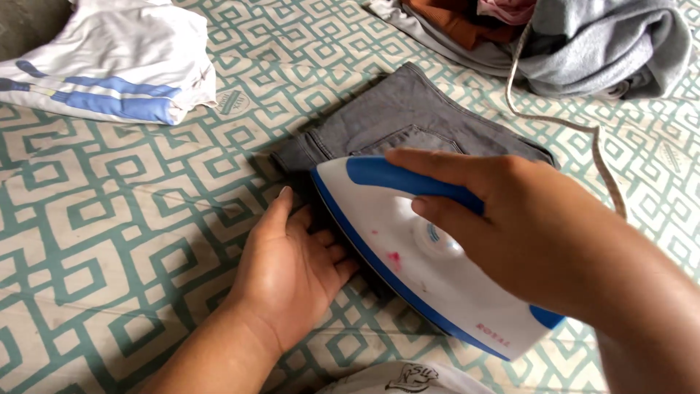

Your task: The person is ironing black trousers on a mattress surface.

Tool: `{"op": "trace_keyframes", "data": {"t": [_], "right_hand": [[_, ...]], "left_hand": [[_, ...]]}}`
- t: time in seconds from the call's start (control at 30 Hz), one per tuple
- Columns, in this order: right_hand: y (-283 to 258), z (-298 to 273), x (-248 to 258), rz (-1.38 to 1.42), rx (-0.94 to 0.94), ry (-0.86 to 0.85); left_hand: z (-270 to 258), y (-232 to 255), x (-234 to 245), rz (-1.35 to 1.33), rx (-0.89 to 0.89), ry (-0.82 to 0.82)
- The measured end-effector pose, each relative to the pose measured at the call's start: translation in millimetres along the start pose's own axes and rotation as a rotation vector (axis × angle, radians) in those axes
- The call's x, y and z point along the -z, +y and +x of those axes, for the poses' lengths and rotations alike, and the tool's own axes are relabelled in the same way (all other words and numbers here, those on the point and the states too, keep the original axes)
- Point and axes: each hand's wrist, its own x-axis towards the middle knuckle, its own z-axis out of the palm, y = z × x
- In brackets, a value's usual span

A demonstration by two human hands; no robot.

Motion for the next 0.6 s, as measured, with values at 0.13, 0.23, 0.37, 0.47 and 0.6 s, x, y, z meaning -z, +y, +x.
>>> {"op": "trace_keyframes", "data": {"t": [0.13,0.23,0.37,0.47,0.6], "right_hand": [[0.2,18.2,-13.1,-0.048,0.234,0.184],[-30.0,34.6,-10.9,-0.001,0.360,0.251],[-48.0,45.0,-12.7,-0.024,0.415,0.214],[-22.1,37.9,-21.1,0.083,0.482,0.284],[15.5,10.2,-15.2,0.108,0.421,0.247]], "left_hand": [[2.8,-6.2,3.3,0.023,-0.029,0.006],[-2.6,-2.9,0.0,-0.015,-0.050,0.019],[-9.1,-0.4,-3.3,-0.057,-0.021,0.064],[-0.5,-4.2,10.9,-0.059,-0.025,-0.008],[0.9,-4.0,4.1,-0.063,0.001,-0.012]]}}
